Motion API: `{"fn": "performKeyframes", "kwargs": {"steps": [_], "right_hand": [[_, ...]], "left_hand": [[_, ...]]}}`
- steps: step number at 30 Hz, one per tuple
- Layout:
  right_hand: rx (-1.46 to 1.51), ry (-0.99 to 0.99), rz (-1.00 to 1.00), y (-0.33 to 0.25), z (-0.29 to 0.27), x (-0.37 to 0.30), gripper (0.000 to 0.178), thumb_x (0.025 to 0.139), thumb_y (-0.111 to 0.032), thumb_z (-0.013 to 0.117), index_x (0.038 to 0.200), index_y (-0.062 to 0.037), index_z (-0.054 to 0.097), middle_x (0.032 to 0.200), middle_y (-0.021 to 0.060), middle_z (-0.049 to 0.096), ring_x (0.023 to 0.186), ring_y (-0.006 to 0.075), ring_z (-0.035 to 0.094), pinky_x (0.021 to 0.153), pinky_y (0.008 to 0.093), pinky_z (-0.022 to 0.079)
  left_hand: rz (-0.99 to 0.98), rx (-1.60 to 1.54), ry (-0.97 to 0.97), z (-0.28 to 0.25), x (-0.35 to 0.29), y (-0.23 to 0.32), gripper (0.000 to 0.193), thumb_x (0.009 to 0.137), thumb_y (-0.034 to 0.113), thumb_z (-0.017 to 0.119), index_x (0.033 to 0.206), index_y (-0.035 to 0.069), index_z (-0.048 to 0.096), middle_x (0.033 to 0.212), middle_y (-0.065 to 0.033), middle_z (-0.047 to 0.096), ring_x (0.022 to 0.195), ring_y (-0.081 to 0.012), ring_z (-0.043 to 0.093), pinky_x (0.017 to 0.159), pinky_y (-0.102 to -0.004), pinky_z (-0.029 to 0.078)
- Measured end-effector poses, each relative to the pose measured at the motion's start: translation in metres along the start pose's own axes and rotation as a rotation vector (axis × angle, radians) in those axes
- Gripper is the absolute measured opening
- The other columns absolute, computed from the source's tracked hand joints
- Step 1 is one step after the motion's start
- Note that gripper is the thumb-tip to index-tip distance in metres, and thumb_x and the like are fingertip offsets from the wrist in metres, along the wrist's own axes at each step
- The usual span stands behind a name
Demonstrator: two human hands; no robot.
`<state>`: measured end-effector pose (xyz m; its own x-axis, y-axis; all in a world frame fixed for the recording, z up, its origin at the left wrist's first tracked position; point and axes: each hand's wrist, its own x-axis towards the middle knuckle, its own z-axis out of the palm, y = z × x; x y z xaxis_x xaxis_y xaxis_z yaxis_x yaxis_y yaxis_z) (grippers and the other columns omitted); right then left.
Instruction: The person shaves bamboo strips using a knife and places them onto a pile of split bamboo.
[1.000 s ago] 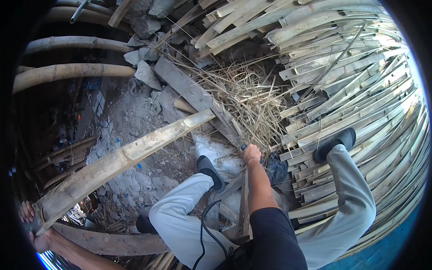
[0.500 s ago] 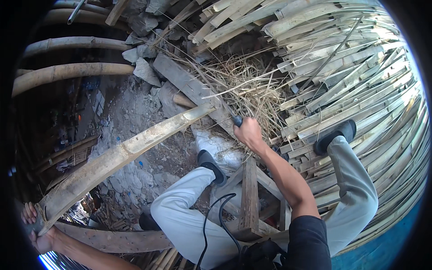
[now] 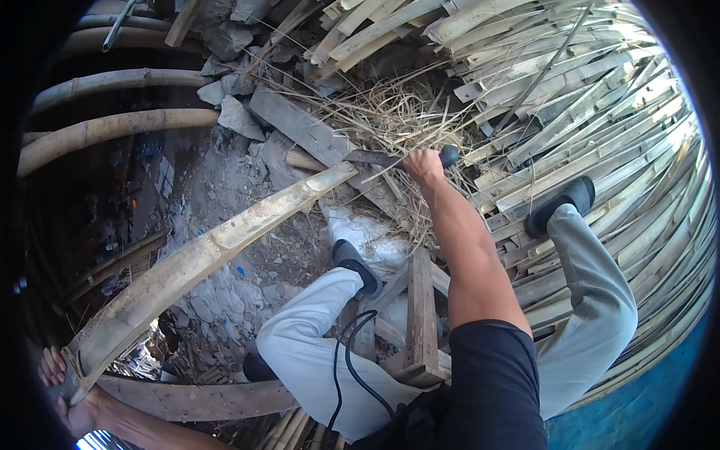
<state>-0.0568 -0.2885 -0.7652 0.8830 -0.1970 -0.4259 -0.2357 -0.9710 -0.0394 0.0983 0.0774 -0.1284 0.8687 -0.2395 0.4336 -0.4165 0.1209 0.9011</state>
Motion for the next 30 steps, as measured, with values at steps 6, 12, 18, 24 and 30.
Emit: {"fn": "performKeyframes", "kwargs": {"steps": [6, 12, 18, 24, 30], "right_hand": [[0.882, -0.092, 0.307, -0.045, -0.035, -0.04, 0.026, 0.073, -0.022, 0.063, 0.082, 0.0015, 0.069, 0.082, 0.0231, 0.068, 0.079, 0.0378, 0.068, 0.076, 0.044, 0.055], [1.096, -0.071, 0.512, -0.101, 0.036, -0.078, 0.028, 0.072, -0.02, 0.067, 0.091, 0.0, 0.069, 0.093, 0.0215, 0.068, 0.088, 0.0386, 0.066, 0.081, 0.0429, 0.054], [0.751, -0.409, 0.563, -0.081, 0.081, -0.067, 0.021, 0.08, -0.018, 0.064, 0.094, -0.0048, 0.072, 0.1, 0.017, 0.07, 0.095, 0.0303, 0.068, 0.081, 0.0385, 0.056], [0.375, -0.069, 0.2, 0.018, 0.024, -0.03, 0.016, 0.077, -0.014, 0.059, 0.079, -0.0018, 0.069, 0.083, 0.0207, 0.069, 0.079, 0.0314, 0.07, 0.069, 0.0401, 0.056], [0.954, 0.01, 0.48, -0.015, -0.028, -0.077, 0.033, 0.07, -0.019, 0.063, 0.082, 0.0112, 0.065, 0.076, 0.028, 0.065, 0.069, 0.0376, 0.067, 0.067, 0.0443, 0.053]], "left_hand": [[-0.023, -0.002, 0.127, 0.005, -0.014, -0.024, 0.042, 0.04, 0.006, 0.049, 0.08, 0.006, 0.035, 0.073, -0.0064, 0.032, 0.068, -0.018, 0.034, 0.07, -0.0312, 0.032], [-0.067, 0.037, 0.231, -0.028, -0.01, -0.009, 0.041, 0.037, 0.008, 0.048, 0.075, 0.006, 0.034, 0.071, -0.007, 0.031, 0.067, -0.0186, 0.033, 0.067, -0.0311, 0.031], [-0.018, 0.017, 0.168, -0.033, -0.011, -0.005, 0.043, 0.035, 0.009, 0.047, 0.075, 0.006, 0.034, 0.071, -0.0068, 0.03, 0.067, -0.0186, 0.032, 0.068, -0.0307, 0.031], [-0.001, -0.03, 0.032, -0.04, -0.018, -0.017, 0.043, 0.036, 0.009, 0.048, 0.078, 0.005, 0.035, 0.071, -0.0059, 0.031, 0.067, -0.0178, 0.033, 0.068, -0.0302, 0.032], [0.079, -0.105, -0.047, -0.028, -0.027, -0.032, 0.043, 0.042, 0.009, 0.049, 0.083, 0.005, 0.037, 0.072, -0.0048, 0.033, 0.067, -0.0165, 0.035, 0.068, -0.0288, 0.032]]}}
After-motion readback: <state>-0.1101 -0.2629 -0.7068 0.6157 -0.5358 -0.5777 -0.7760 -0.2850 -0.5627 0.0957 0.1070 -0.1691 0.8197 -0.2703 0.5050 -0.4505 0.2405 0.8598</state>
